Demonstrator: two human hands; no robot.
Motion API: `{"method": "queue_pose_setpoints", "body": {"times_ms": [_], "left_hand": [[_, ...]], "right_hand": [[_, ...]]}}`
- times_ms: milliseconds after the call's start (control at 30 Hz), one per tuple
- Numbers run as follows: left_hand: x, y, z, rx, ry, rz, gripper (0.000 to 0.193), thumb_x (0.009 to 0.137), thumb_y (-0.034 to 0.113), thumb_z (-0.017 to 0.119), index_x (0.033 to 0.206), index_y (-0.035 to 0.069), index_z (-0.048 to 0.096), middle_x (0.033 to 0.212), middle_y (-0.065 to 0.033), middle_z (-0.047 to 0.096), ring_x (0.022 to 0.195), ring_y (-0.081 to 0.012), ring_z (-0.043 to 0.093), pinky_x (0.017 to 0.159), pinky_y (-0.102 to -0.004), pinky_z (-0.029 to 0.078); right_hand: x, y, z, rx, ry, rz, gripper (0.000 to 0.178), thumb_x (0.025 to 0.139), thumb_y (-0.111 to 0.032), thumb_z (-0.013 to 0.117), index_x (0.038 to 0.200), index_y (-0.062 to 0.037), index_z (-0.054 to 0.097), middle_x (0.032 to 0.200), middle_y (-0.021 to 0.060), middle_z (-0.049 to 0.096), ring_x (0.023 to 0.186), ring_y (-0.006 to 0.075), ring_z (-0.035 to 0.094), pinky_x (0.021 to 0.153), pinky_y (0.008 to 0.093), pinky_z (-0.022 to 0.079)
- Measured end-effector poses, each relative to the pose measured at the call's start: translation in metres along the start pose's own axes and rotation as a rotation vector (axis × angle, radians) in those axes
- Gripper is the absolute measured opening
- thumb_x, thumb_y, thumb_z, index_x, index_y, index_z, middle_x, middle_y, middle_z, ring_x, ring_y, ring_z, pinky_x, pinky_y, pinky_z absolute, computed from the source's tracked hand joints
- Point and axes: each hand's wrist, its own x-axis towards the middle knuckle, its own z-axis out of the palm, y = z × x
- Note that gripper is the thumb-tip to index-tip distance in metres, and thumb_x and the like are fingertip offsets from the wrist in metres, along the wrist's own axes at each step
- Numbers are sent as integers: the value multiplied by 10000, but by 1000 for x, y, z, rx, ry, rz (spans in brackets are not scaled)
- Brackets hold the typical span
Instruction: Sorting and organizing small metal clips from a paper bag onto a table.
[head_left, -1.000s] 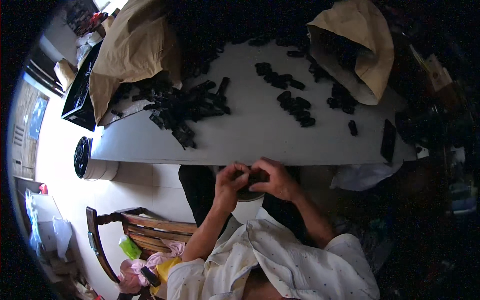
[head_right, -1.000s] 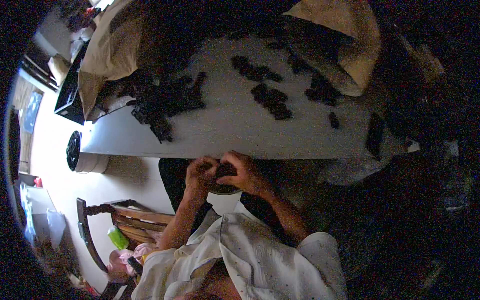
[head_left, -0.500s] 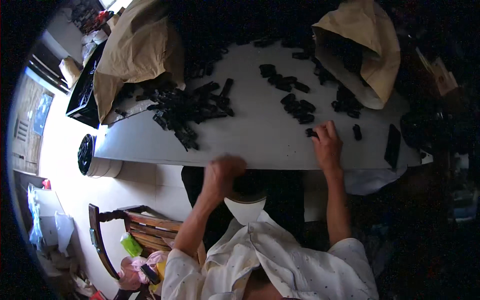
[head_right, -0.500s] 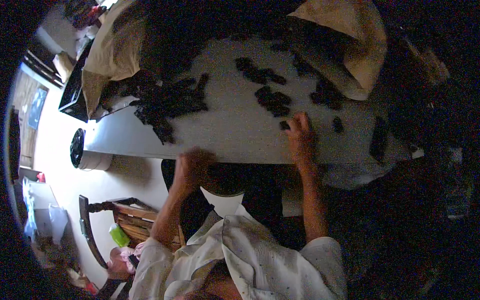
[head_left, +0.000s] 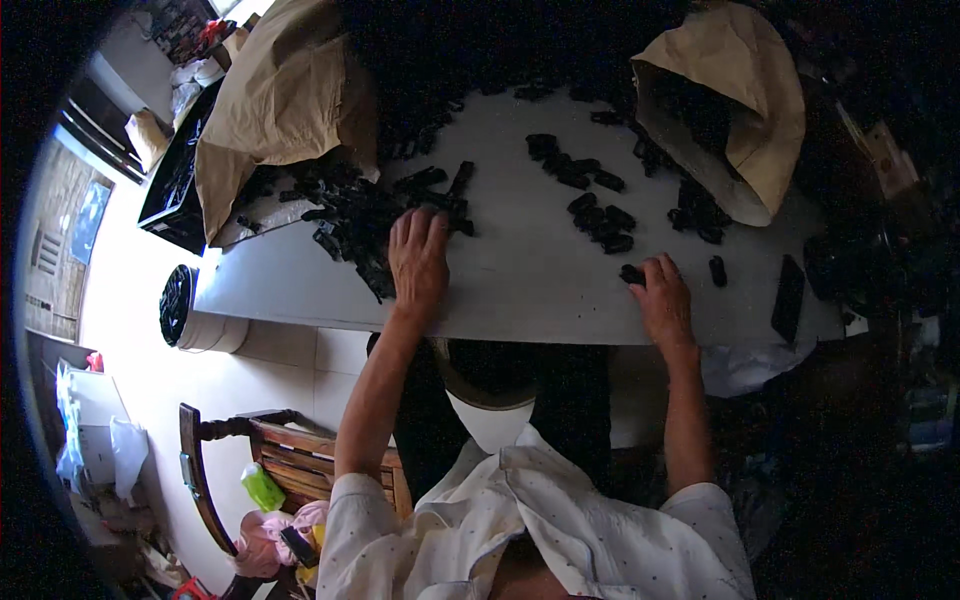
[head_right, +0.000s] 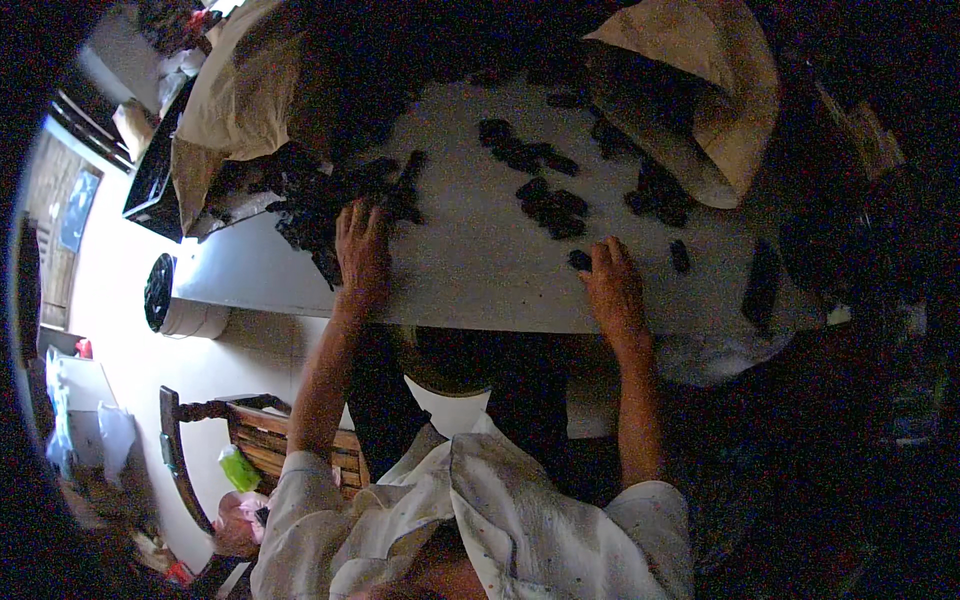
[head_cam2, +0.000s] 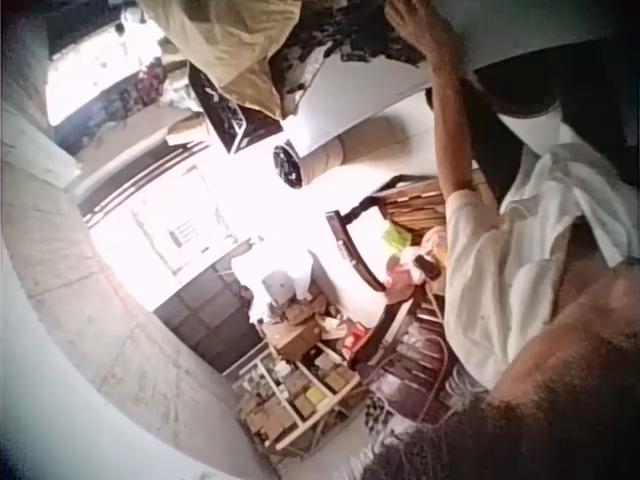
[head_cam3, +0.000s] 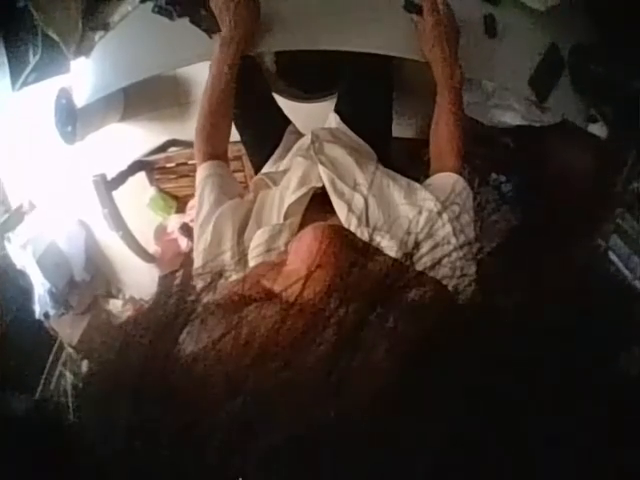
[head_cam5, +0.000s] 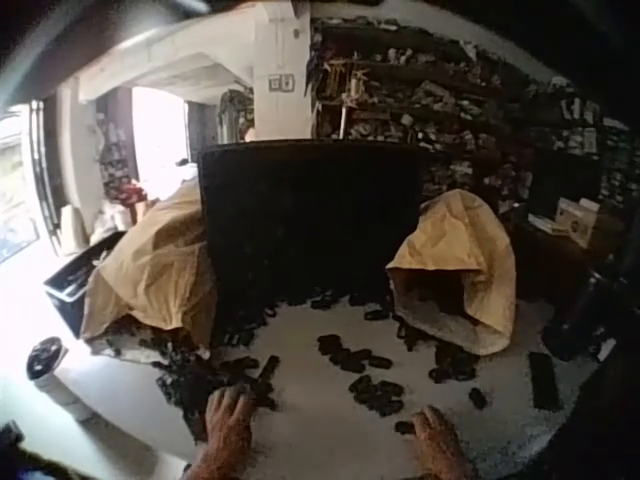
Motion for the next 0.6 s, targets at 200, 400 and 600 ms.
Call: {"method": "queue_pose_setpoints", "body": {"times_ms": [200, 400, 600], "left_hand": [[-11, 33, -23, -1103, -177, -655, 114, 880, 102, 479, 901, 27, 562, 788, -81, 500, 620, -155, 496, 519, -251, 392], [-24, 60, -36, -1450, -355, -925, 264, 930, 226, 463, 877, -5, 579, 663, -29, 516, 487, -84, 454, 465, -215, 381], [-26, 65, -47, -1681, -415, -1035, 254, 927, 178, 454, 995, -39, 567, 874, -95, 607, 690, -128, 593, 654, -246, 501]], "right_hand": [[-1, -25, -14, 654, -52, 286, 212, 807, -25, 567, 997, -16, 474, 846, 98, 500, 662, 215, 537, 564, 321, 446], [7, -107, -25, 682, -60, -136, 279, 748, 40, 584, 1008, -7, 496, 850, 99, 508, 680, 192, 548, 568, 298, 457], [8, -130, -24, 577, -105, -312, 345, 685, 85, 627, 999, 13, 501, 979, 143, 488, 854, 316, 566, 674, 375, 481]]}}
